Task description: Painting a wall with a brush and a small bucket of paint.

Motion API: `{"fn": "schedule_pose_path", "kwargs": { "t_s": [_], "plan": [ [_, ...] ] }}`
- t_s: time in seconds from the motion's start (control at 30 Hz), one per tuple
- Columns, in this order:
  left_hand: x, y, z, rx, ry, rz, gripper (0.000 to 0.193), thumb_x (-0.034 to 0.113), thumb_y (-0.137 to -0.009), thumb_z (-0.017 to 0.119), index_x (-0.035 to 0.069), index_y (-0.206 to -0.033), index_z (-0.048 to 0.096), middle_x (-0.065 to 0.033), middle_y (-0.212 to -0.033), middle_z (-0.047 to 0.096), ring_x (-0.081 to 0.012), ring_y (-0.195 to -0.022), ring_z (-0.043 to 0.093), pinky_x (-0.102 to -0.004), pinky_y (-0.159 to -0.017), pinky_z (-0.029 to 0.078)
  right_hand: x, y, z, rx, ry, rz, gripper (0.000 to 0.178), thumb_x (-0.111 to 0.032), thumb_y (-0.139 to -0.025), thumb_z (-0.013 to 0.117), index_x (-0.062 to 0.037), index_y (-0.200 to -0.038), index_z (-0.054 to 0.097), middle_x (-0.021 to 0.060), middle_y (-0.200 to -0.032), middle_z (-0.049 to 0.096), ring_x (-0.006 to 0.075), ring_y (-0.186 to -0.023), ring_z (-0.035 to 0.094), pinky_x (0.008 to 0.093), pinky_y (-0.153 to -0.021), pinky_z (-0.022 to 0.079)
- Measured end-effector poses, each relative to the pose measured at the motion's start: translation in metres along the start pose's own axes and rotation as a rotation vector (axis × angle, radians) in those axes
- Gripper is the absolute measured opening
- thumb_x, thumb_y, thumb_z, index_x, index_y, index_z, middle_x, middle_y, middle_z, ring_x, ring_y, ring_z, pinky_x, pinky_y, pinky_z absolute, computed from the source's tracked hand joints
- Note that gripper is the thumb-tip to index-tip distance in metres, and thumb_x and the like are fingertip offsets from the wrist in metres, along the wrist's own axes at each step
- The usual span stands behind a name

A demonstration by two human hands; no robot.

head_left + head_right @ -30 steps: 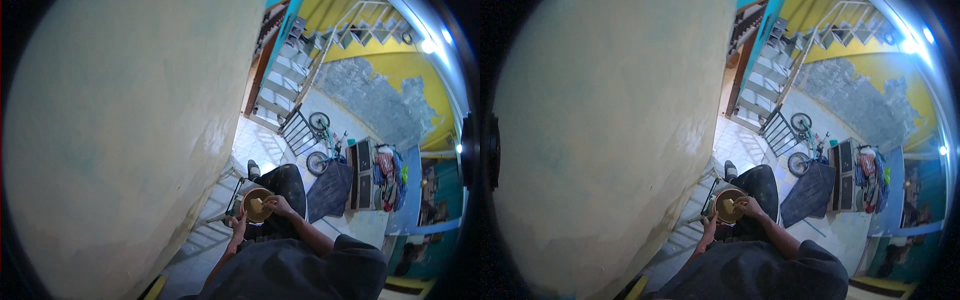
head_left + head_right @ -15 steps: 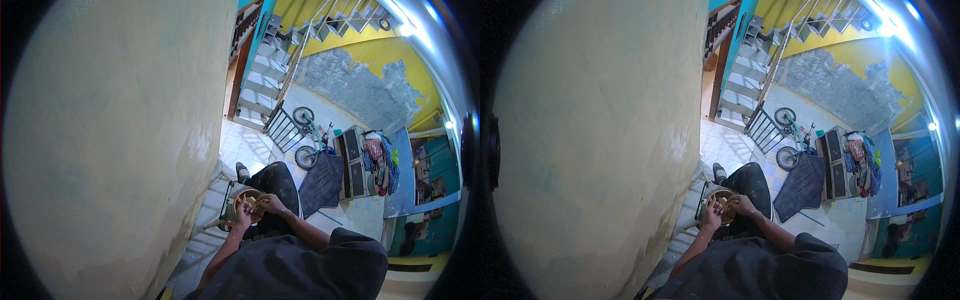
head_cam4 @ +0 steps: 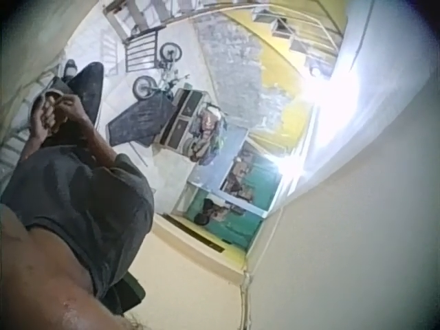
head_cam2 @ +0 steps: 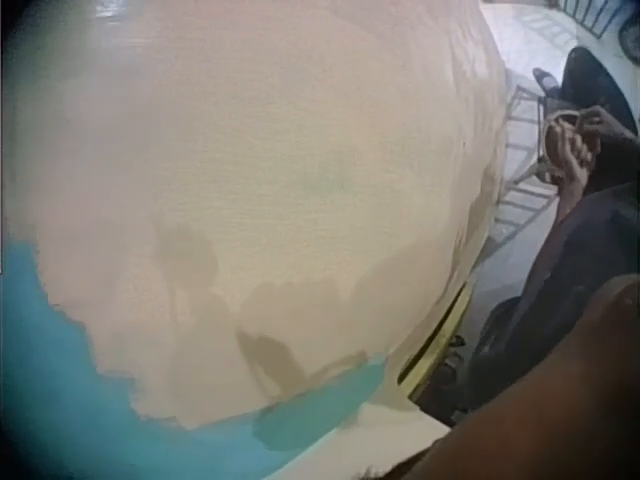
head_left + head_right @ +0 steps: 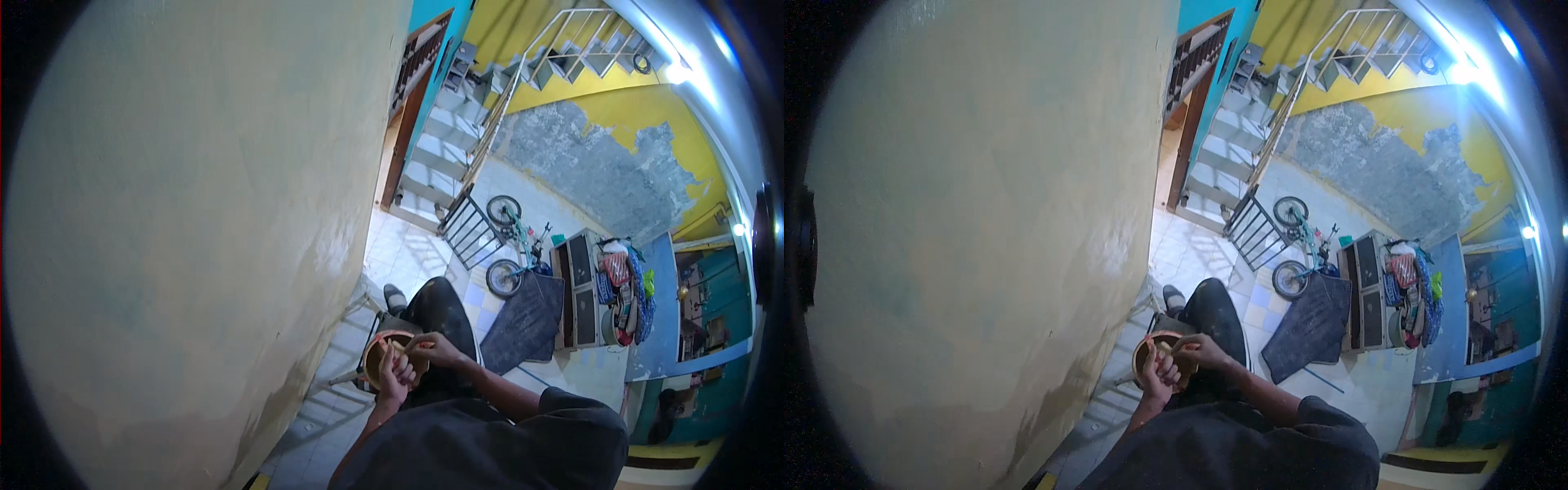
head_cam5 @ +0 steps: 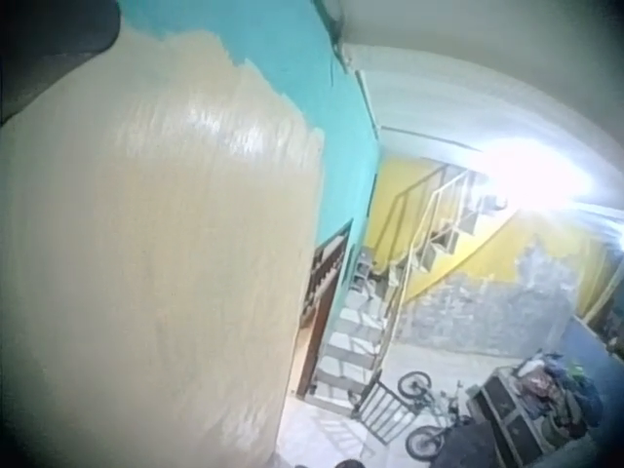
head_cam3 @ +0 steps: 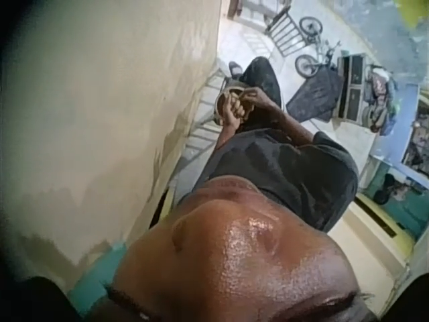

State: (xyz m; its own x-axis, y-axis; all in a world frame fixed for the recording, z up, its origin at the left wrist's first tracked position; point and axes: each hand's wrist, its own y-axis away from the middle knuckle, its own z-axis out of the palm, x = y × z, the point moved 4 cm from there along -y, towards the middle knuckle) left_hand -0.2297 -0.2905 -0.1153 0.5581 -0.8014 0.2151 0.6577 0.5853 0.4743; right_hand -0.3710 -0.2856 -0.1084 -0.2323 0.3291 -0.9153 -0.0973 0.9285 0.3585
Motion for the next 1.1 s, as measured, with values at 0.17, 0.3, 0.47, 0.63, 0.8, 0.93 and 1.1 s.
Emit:
{"fn": "schedule_pose_path", "kwargs": {
  "t_s": [0.17, 0.3, 0.47, 0.63, 0.8, 0.93, 1.1],
  "plan": [
    [0.026, 0.016, -0.008, 0.145, -0.008, 0.089, 0.045, 0.059, -0.09, 0.039, 0.019, -0.07, 0.036, 0.0054, -0.045, 0.021, -0.0084, -0.034, 0.016, -0.0249, -0.035, 0.015, -0.012, -0.017, 0.014, -0.111, 0.056, -0.106, 0.015, -0.012, -0.084, 0.057, 0.0013, -0.088, 0.063, 0.0055, -0.084, 0.065, 0.0118, -0.081, 0.059, 0.0278, -0.077, 0.048],
    [0.047, 0.026, -0.022, 0.168, 0.052, 0.165, 0.045, 0.057, -0.091, 0.038, 0.018, -0.07, 0.042, 0.0053, -0.044, 0.022, -0.0085, -0.034, 0.015, -0.0253, -0.034, 0.016, -0.001, -0.032, 0.016, -0.132, -0.14, -0.001, 0.015, -0.013, -0.085, 0.056, -0.0006, -0.085, 0.064, 0.0022, -0.079, 0.063, 0.0087, -0.07, 0.056, 0.0237, -0.063, 0.046],
    [0.07, 0.033, -0.015, 0.243, 0.096, 0.236, 0.045, 0.056, -0.091, 0.039, 0.017, -0.068, 0.044, 0.0052, -0.043, 0.022, -0.0089, -0.033, 0.015, -0.0253, -0.034, 0.016, 0.001, -0.061, 0.015, -0.202, -0.243, 0.009, 0.016, -0.014, -0.084, 0.057, -0.0009, -0.087, 0.065, 0.0043, -0.078, 0.065, 0.011, -0.069, 0.058, 0.0254, -0.061, 0.047],
    [0.085, 0.035, -0.022, 0.267, 0.04, 0.241, 0.043, 0.055, -0.09, 0.043, 0.018, -0.068, 0.041, 0.0061, -0.043, 0.021, -0.0077, -0.034, 0.015, -0.0248, -0.035, 0.015, 0.01, -0.082, 0.014, -0.312, -0.207, 0.027, 0.017, -0.015, -0.085, 0.056, -0.0009, -0.088, 0.065, 0.0043, -0.081, 0.065, 0.0112, -0.071, 0.059, 0.0255, -0.061, 0.048],
    [0.095, 0.045, -0.039, 0.292, 0.015, 0.163, 0.047, 0.054, -0.091, 0.038, 0.015, -0.066, 0.045, 0.0051, -0.043, 0.022, -0.0088, -0.034, 0.016, -0.0266, -0.037, 0.016, 0.011, -0.081, 0.01, -0.344, -0.267, 0.035, 0.018, -0.016, -0.086, 0.055, -0.0016, -0.091, 0.065, 0.0019, -0.081, 0.065, 0.0096, -0.072, 0.058, 0.0244, -0.063, 0.047],
    [0.099, 0.049, -0.026, 0.248, -0.028, 0.13, 0.046, 0.054, -0.092, 0.037, 0.015, -0.067, 0.043, 0.0055, -0.044, 0.021, -0.0085, -0.035, 0.016, -0.0265, -0.038, 0.016, 0.009, -0.079, 0.014, -0.368, -0.326, 0.016, 0.018, -0.015, -0.086, 0.055, -0.0021, -0.09, 0.066, 0.0019, -0.08, 0.065, 0.0096, -0.071, 0.058, 0.0241, -0.062, 0.047],
    [0.113, 0.051, 0.0, 0.28, -0.039, 0.168, 0.045, 0.054, -0.091, 0.039, 0.015, -0.068, 0.041, 0.0053, -0.046, 0.021, -0.0088, -0.037, 0.017, -0.0261, -0.039, 0.017, -0.001, -0.079, 0.01, -0.427, -0.477, -0.043, 0.017, -0.009, -0.081, 0.053, 0.002, -0.084, 0.066, 0.006, -0.079, 0.065, 0.0107, -0.068, 0.058, 0.0246, -0.059, 0.047]
  ]
}}
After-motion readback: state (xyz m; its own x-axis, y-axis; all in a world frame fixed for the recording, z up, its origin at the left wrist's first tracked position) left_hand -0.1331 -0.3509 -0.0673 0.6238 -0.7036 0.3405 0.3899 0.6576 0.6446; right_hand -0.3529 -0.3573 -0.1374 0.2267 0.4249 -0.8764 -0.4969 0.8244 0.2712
